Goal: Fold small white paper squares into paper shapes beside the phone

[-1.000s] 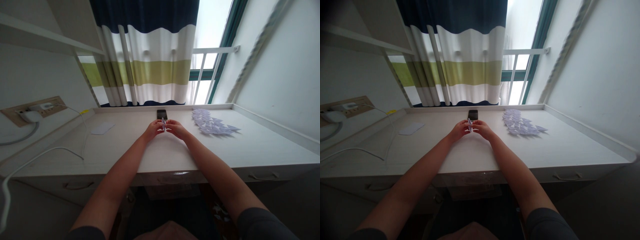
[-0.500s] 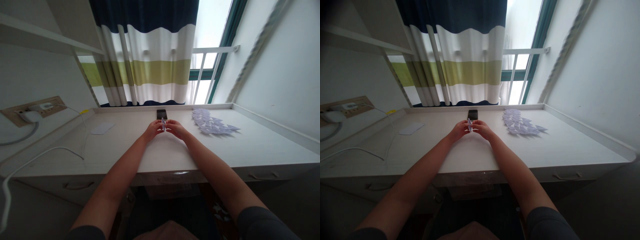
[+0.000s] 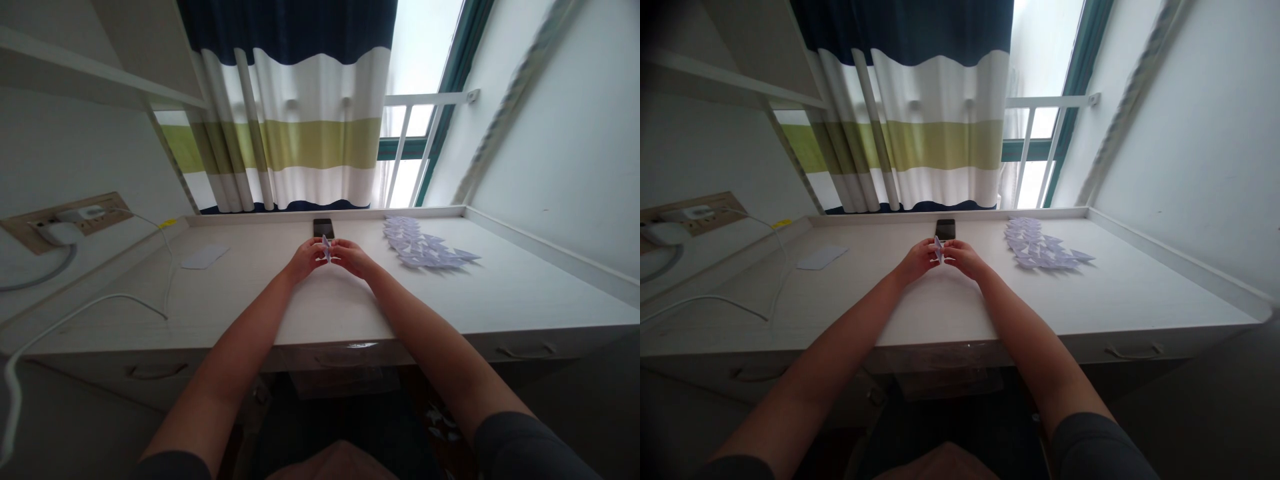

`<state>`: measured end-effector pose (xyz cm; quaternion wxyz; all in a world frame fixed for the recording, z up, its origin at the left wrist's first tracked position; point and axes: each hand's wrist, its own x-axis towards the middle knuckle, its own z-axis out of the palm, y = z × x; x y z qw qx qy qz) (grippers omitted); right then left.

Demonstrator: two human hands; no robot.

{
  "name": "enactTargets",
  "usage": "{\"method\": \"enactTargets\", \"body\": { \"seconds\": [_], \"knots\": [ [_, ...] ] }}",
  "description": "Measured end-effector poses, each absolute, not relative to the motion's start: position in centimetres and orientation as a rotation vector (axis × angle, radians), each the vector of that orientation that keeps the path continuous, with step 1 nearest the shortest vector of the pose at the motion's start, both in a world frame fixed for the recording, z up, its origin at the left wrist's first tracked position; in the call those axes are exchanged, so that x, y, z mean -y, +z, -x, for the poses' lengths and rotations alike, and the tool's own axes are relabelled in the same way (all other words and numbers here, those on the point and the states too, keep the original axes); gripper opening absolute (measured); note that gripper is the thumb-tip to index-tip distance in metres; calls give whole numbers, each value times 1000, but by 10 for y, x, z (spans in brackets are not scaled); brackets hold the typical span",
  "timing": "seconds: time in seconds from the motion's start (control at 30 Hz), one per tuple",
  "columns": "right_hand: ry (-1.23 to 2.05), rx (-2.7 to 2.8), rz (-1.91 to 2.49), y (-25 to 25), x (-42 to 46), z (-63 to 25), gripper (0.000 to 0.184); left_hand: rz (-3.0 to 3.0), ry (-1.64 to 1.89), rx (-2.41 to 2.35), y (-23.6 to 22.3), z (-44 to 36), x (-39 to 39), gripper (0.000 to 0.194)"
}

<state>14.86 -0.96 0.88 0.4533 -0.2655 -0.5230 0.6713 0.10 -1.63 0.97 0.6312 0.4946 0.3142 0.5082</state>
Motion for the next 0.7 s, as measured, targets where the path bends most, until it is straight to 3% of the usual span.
{"method": "enactTargets", "body": {
  "seconds": [0.7],
  "knots": [
    [1685, 1282, 609, 7, 7, -148, 19, -1115, 1161, -699, 11, -1, 17, 14]
  ]
}}
